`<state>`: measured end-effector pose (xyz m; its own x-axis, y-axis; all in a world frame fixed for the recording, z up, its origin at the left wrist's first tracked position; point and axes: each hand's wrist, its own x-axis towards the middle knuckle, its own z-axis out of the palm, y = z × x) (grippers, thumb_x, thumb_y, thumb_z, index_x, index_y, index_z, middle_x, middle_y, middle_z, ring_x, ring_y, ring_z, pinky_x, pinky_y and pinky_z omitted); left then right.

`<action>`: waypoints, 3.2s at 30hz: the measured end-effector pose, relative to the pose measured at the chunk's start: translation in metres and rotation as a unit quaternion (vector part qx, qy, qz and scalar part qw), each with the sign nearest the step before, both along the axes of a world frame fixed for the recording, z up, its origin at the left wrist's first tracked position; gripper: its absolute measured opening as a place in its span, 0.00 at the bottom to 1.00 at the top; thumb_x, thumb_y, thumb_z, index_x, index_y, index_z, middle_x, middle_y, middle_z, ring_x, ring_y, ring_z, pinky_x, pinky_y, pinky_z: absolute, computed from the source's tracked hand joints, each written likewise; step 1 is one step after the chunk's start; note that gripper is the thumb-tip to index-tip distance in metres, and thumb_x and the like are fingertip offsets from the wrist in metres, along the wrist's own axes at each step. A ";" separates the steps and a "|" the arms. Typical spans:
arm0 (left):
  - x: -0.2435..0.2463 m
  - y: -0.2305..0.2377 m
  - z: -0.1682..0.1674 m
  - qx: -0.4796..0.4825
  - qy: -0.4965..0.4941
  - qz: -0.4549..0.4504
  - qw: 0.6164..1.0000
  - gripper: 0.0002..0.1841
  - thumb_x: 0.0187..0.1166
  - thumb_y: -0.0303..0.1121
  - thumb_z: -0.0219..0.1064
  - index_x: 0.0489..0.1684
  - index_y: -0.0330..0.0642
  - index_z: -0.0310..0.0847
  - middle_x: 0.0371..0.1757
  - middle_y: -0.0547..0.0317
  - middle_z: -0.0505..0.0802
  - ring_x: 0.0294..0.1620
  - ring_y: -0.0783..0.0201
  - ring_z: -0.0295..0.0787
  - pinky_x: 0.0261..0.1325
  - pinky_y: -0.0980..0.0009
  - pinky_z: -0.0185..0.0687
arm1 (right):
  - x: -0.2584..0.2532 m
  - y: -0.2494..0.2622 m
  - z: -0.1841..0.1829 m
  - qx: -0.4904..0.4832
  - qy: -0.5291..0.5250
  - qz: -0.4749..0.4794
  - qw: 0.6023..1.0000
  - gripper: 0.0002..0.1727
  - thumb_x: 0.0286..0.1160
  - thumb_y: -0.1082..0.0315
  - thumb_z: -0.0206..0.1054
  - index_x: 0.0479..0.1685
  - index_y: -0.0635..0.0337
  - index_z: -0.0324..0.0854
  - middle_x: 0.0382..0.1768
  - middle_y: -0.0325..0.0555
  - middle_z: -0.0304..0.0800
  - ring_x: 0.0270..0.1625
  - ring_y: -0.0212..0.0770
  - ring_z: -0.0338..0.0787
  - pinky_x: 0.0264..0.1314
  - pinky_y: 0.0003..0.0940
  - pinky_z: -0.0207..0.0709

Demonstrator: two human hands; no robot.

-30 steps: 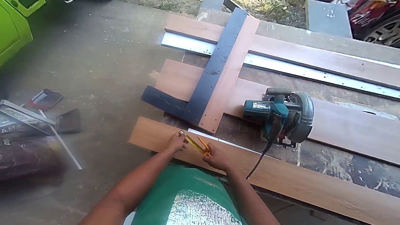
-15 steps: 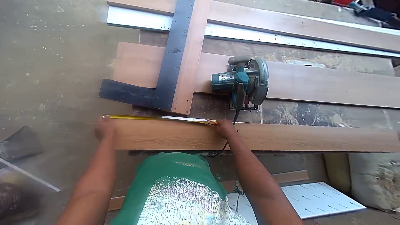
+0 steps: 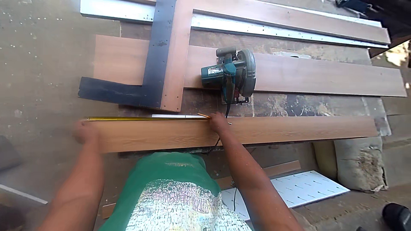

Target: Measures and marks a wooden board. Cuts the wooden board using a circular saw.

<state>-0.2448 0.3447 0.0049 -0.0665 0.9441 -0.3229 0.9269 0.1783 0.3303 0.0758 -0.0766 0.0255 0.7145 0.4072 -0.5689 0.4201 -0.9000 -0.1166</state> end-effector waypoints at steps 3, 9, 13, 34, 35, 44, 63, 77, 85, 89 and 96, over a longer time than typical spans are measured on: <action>-0.001 -0.002 -0.010 0.042 0.024 0.019 0.999 0.21 0.89 0.42 0.49 0.70 0.50 0.84 0.75 0.47 0.86 0.79 0.47 0.80 0.75 0.43 0.74 | 0.003 -0.009 0.005 -0.013 -0.008 -0.020 1.000 0.15 0.83 0.68 0.60 0.60 0.55 0.89 0.68 0.60 0.85 0.78 0.64 0.77 0.75 0.63 0.74; 0.017 -0.060 -0.017 0.144 -0.028 -0.210 0.966 0.26 0.83 0.40 0.56 0.79 0.39 0.73 0.85 0.33 0.70 0.89 0.33 0.58 0.88 0.35 0.46 | 0.025 -0.055 0.003 -0.039 -0.035 -0.003 0.999 0.15 0.83 0.68 0.60 0.61 0.56 0.89 0.65 0.59 0.88 0.76 0.60 0.80 0.77 0.60 0.74; 0.070 -0.133 -0.031 0.127 -0.106 -0.499 0.851 0.21 0.84 0.42 0.60 0.63 0.36 0.85 0.71 0.35 0.85 0.82 0.33 0.71 0.85 0.33 0.54 | 0.040 -0.075 0.001 -0.054 -0.030 0.000 0.998 0.16 0.83 0.70 0.57 0.61 0.57 0.88 0.65 0.60 0.87 0.74 0.61 0.82 0.74 0.61 0.77; 0.221 -0.275 -0.039 0.000 -0.056 -0.609 0.791 0.17 0.90 0.44 0.60 0.56 0.41 0.89 0.59 0.44 0.93 0.67 0.42 0.86 0.72 0.41 0.74 | 0.086 -0.147 -0.011 0.073 -0.036 0.119 0.989 0.15 0.82 0.71 0.62 0.62 0.58 0.87 0.63 0.60 0.87 0.71 0.61 0.84 0.72 0.59 0.78; 0.228 -0.283 -0.038 -0.009 -0.057 -0.612 0.789 0.17 0.90 0.44 0.60 0.57 0.41 0.89 0.59 0.44 0.93 0.67 0.42 0.86 0.71 0.41 0.75 | 0.085 -0.151 -0.013 0.099 -0.049 0.133 0.985 0.16 0.81 0.72 0.62 0.62 0.58 0.88 0.62 0.60 0.88 0.70 0.60 0.85 0.72 0.58 0.79; 0.257 -0.318 -0.036 -0.030 -0.042 -0.604 0.795 0.20 0.88 0.49 0.62 0.52 0.41 0.88 0.59 0.47 0.93 0.67 0.45 0.86 0.70 0.43 0.74 | 0.066 -0.158 -0.027 0.236 -0.142 0.232 0.933 0.15 0.73 0.75 0.66 0.55 0.55 0.92 0.60 0.55 0.91 0.70 0.62 0.85 0.76 0.60 0.75; 0.252 -0.308 -0.036 -0.067 -0.105 -0.607 0.785 0.13 0.88 0.37 0.62 0.52 0.39 0.90 0.58 0.44 0.93 0.67 0.43 0.86 0.73 0.41 0.72 | 0.073 -0.116 -0.024 0.574 0.315 -0.295 0.696 0.15 0.83 0.75 0.45 0.56 0.62 0.77 0.26 0.40 0.88 0.22 0.30 0.83 0.26 0.23 0.78; 0.254 -0.305 -0.038 -0.095 -0.081 -0.618 0.776 0.14 0.89 0.38 0.59 0.56 0.42 0.88 0.62 0.46 0.92 0.71 0.45 0.83 0.76 0.42 0.69 | 0.060 -0.109 -0.026 0.515 0.338 -0.195 0.763 0.24 0.79 0.62 0.43 0.53 0.60 0.85 0.29 0.36 0.88 0.30 0.29 0.84 0.39 0.29 0.81; 0.253 -0.305 -0.032 -0.087 -0.108 -0.620 0.772 0.14 0.88 0.36 0.60 0.55 0.39 0.89 0.60 0.42 0.92 0.69 0.42 0.85 0.74 0.40 0.71 | 0.052 -0.098 -0.025 0.473 0.261 -0.088 0.837 0.13 0.80 0.73 0.57 0.51 0.70 0.86 0.37 0.49 0.94 0.38 0.35 0.90 0.47 0.33 0.86; 0.253 -0.304 -0.035 -0.093 -0.094 -0.624 0.770 0.15 0.89 0.37 0.58 0.57 0.40 0.88 0.63 0.44 0.91 0.71 0.44 0.84 0.74 0.40 0.70 | 0.047 -0.096 -0.024 0.446 0.212 -0.090 0.865 0.11 0.77 0.74 0.58 0.41 0.70 0.87 0.30 0.48 0.91 0.32 0.33 0.87 0.41 0.33 0.82; 0.254 -0.305 -0.034 -0.089 -0.084 -0.627 0.770 0.15 0.88 0.38 0.58 0.57 0.40 0.88 0.63 0.44 0.91 0.71 0.43 0.84 0.73 0.40 0.70 | 0.042 -0.092 -0.019 0.417 0.200 -0.098 0.881 0.08 0.80 0.74 0.63 0.48 0.69 0.85 0.36 0.52 0.93 0.35 0.38 0.90 0.44 0.37 0.85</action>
<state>0.0091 0.0401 -0.0294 0.9173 0.1729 -0.3587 0.3546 -0.7646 0.5382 0.1183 -0.1684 0.0062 0.6283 0.6940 -0.3516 0.0418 -0.4815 -0.8755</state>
